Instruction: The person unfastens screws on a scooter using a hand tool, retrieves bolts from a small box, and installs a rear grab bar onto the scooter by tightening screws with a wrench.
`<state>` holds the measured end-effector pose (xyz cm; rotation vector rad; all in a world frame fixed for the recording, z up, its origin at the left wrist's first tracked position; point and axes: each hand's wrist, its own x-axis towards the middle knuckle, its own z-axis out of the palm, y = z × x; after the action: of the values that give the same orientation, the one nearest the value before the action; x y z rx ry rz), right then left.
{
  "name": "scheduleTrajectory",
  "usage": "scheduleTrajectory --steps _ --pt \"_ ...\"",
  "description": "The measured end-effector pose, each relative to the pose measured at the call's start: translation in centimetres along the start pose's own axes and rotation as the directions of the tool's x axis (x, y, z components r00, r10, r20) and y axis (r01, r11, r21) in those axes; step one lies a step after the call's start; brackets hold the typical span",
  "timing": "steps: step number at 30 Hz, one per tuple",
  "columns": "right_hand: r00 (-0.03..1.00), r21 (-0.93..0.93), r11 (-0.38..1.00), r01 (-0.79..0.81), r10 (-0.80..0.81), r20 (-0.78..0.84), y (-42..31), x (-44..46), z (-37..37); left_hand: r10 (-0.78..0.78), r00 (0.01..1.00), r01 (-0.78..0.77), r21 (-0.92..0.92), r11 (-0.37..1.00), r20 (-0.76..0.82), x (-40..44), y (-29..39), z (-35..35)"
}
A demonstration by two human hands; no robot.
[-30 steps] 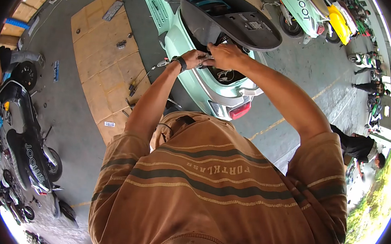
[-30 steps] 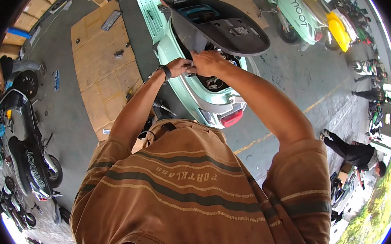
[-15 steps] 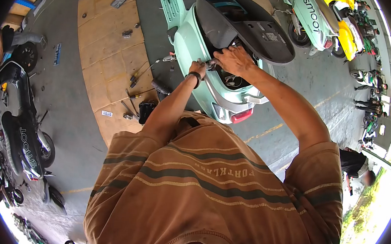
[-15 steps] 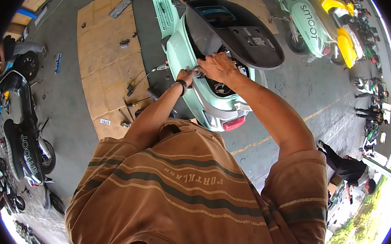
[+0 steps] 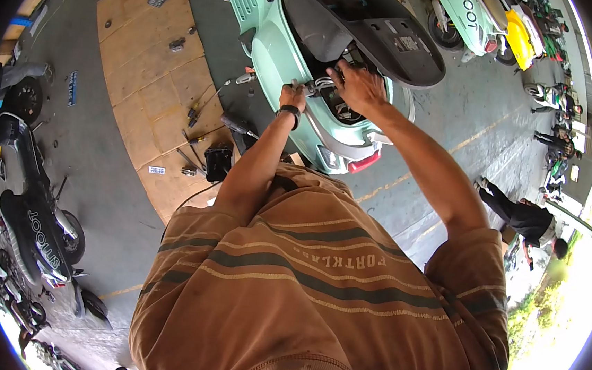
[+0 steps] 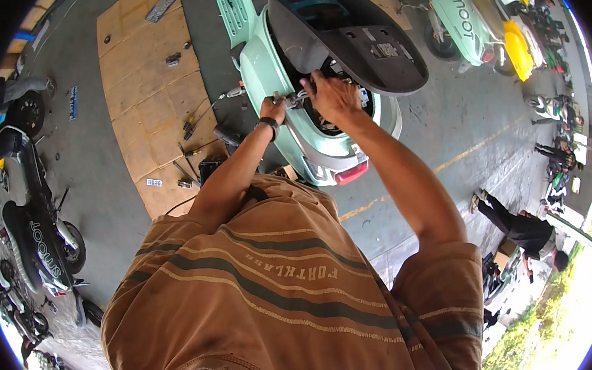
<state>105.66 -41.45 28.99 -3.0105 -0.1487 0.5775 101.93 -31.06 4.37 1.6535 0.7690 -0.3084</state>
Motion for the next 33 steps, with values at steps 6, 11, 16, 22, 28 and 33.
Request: scheduleTrajectory --steps 6,11,16,22,28,33 --pt "0.854 -0.357 0.780 0.514 -0.505 0.125 2.8 1.6 -0.3 0.037 0.998 -0.034 -0.036 0.999 0.059 -0.5 0.7 -0.7" --pt "0.814 -0.414 0.728 0.546 -0.579 0.056 3.1 2.1 0.5 0.020 0.997 -0.018 -0.023 1.000 0.078 0.0 0.2 -0.8" --pt "0.952 -0.394 0.877 0.275 -0.191 0.239 -0.8 -0.8 -0.8 0.025 0.992 -0.015 -0.081 0.997 0.121 0.0 0.6 -1.4" --pt "0.863 0.639 0.616 -0.461 0.143 0.485 -1.8 0.4 2.8 0.039 0.991 -0.034 -0.040 0.999 0.126 -1.2 2.2 -2.2" --pt "0.980 0.330 0.942 0.061 -0.119 0.159 0.8 -0.2 1.4 0.047 0.993 -0.044 -0.026 0.999 0.113 -0.5 1.1 -1.0" --pt "0.932 0.207 0.921 0.329 -0.352 0.083 0.6 -0.5 1.5 0.011 1.000 -0.013 0.077 0.997 0.028 -2.7 3.4 -1.6"
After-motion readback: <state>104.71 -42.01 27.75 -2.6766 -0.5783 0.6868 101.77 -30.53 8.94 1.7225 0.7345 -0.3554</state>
